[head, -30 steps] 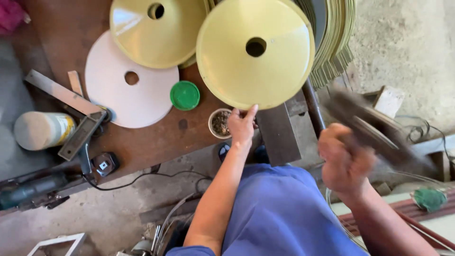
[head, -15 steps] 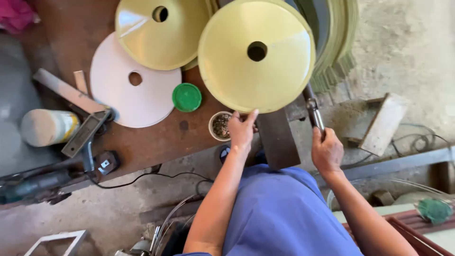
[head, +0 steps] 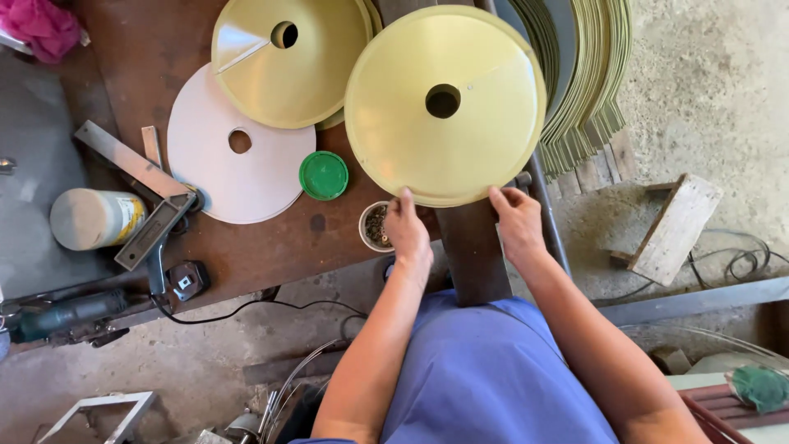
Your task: The person assembles yellow plastic cones by placing small metal fasteners into pre-drilled holes and tapping them with a hammer. They repeatedly pick up cones, align them on a metal block, insert fasteners, and strike them to secure the pieces.
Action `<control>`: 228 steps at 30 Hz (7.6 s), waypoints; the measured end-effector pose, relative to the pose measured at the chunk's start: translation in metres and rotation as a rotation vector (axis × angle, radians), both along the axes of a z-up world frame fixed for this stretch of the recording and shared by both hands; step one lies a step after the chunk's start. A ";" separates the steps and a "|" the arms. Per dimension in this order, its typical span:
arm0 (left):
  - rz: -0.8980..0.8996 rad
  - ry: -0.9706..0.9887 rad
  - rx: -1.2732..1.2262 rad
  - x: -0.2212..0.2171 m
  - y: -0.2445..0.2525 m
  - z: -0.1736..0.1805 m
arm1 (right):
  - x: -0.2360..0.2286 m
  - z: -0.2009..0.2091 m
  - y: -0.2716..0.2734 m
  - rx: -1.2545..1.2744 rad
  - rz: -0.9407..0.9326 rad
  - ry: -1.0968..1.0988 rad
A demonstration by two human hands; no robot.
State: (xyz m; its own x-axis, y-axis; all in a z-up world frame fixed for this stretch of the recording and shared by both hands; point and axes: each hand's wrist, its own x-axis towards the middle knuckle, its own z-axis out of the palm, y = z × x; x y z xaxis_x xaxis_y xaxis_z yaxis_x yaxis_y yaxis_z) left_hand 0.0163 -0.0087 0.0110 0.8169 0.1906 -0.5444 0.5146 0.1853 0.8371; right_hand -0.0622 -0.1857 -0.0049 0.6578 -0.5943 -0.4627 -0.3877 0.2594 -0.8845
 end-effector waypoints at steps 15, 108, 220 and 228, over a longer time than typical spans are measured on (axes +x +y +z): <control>-0.065 -0.025 -0.131 -0.037 0.020 -0.042 | 0.042 0.056 -0.034 0.218 -0.214 0.016; -0.672 -0.536 1.114 -0.006 0.108 -0.014 | -0.021 0.016 -0.013 0.168 0.107 -0.003; -0.476 -0.363 1.102 -0.031 0.086 -0.009 | -0.055 0.034 0.006 0.243 0.026 -0.028; -0.618 -0.559 1.261 -0.010 0.091 -0.033 | -0.055 0.035 0.006 0.255 0.024 -0.027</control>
State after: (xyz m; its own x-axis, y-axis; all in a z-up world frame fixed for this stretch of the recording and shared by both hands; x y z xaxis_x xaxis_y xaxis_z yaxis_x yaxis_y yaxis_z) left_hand 0.0058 0.0825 -0.0222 0.9814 -0.1586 0.1079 -0.1884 -0.9028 0.3866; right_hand -0.1172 -0.1796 0.0298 0.6843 -0.4450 -0.5777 -0.3737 0.4663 -0.8018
